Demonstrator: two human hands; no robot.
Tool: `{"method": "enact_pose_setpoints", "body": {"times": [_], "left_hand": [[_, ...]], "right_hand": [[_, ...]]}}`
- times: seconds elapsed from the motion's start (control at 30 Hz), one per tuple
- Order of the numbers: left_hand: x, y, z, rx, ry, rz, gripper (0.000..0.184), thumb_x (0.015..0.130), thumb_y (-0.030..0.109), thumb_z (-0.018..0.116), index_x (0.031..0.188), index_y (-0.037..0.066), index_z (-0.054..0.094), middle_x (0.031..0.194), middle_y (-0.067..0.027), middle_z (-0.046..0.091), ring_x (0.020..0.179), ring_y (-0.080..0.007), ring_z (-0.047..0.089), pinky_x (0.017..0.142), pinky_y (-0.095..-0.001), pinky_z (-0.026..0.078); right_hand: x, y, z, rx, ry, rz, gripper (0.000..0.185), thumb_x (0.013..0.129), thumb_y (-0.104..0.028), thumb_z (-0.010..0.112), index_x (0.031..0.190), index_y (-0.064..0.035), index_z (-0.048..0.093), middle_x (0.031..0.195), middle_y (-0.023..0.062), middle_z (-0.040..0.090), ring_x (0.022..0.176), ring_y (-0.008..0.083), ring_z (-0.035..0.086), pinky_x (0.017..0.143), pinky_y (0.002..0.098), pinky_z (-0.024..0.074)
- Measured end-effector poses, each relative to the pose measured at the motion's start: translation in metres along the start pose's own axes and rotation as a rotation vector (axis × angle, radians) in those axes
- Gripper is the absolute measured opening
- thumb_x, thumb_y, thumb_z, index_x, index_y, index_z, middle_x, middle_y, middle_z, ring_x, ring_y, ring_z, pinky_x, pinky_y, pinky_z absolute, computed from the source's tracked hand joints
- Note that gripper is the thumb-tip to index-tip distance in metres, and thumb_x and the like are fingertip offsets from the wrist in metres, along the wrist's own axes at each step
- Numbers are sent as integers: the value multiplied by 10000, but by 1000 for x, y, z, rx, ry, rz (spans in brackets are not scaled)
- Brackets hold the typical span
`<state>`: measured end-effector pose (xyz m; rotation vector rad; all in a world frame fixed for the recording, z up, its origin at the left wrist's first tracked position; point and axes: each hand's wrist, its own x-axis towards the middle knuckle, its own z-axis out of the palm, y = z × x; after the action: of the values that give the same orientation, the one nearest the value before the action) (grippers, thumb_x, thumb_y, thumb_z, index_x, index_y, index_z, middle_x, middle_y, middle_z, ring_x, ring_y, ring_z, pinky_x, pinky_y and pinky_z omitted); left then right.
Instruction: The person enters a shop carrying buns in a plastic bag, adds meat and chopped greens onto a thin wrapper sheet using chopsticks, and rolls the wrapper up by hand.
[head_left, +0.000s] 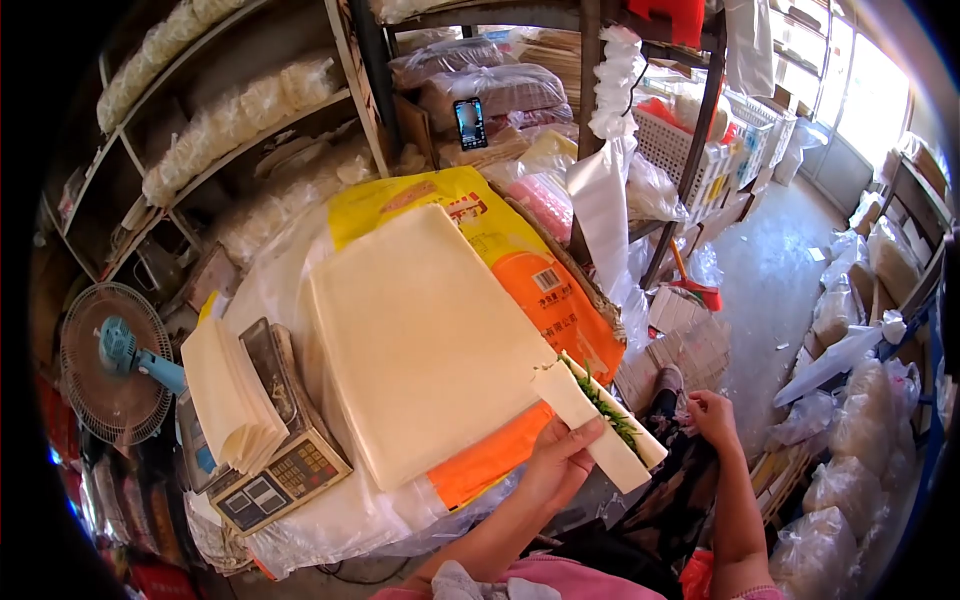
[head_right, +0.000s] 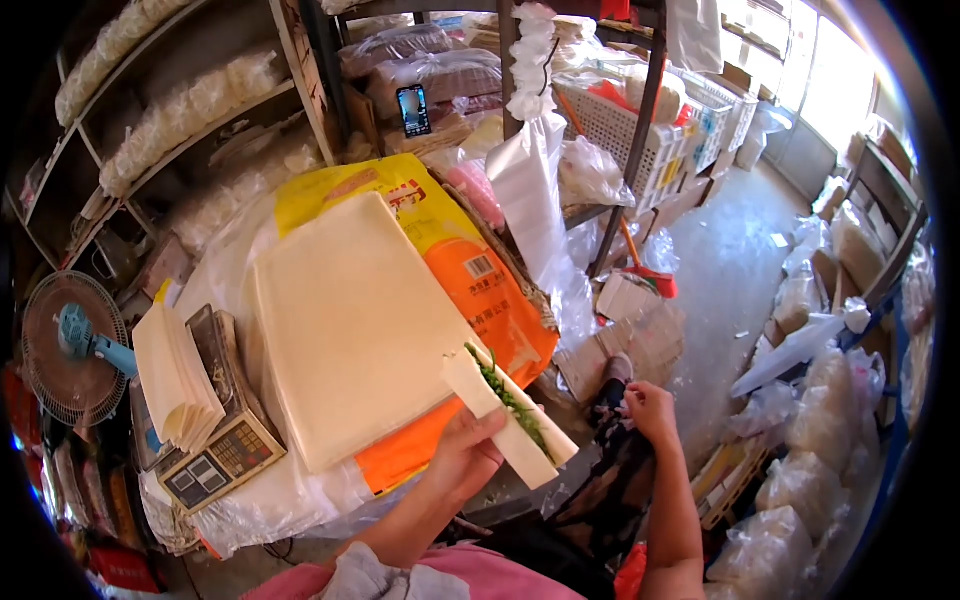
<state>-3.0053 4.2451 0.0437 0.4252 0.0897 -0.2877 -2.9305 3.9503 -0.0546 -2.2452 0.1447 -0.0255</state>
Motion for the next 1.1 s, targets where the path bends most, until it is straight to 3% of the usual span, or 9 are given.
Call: {"method": "enact_pose_setpoints", "body": {"times": [0.2,0.37,0.47,0.9,1.0,1.1], "left_hand": [[0,-2,0,-2,16,23,308,849,62,598,1130,24,479,1070,-51,584,1003,-144,564,897,-295,449],[-1,-2,-2,43,28,41,354,849,96,598,1172,47,460,1092,-66,572,1042,-210,555,951,-364,424],[-4,4,6,28,37,13,334,845,67,606,1143,17,463,1085,-61,571,1012,-157,557,900,-305,445],[-5,2,4,-3,20,28,314,851,53,596,1136,25,467,1086,-57,568,1009,-148,559,898,-291,447],[-3,-1,-2,58,-5,16,371,857,102,589,1194,54,441,1115,-64,559,1052,-198,548,956,-363,419],[-5,0,4,13,20,32,320,848,62,602,1136,28,468,1075,-55,573,1011,-148,558,906,-295,443]], "right_hand": [[2,10,2,-154,92,-149,166,796,-121,613,907,-5,655,700,155,648,615,213,650,584,302,502],[-3,-3,1,-159,90,-42,167,791,-137,614,903,-24,664,729,166,653,647,238,656,611,311,505],[-3,-1,1,-155,89,-23,167,791,-139,614,906,-29,666,735,166,654,653,244,656,621,312,507],[-3,3,1,-143,124,-51,154,792,-131,604,896,-38,670,728,165,651,667,258,660,625,318,509],[-4,2,1,-130,127,-48,155,792,-133,604,896,-40,670,725,168,649,668,261,659,624,321,510],[-1,9,2,-171,144,-90,155,794,-136,603,897,-42,670,727,167,649,672,263,659,628,322,510]]}}
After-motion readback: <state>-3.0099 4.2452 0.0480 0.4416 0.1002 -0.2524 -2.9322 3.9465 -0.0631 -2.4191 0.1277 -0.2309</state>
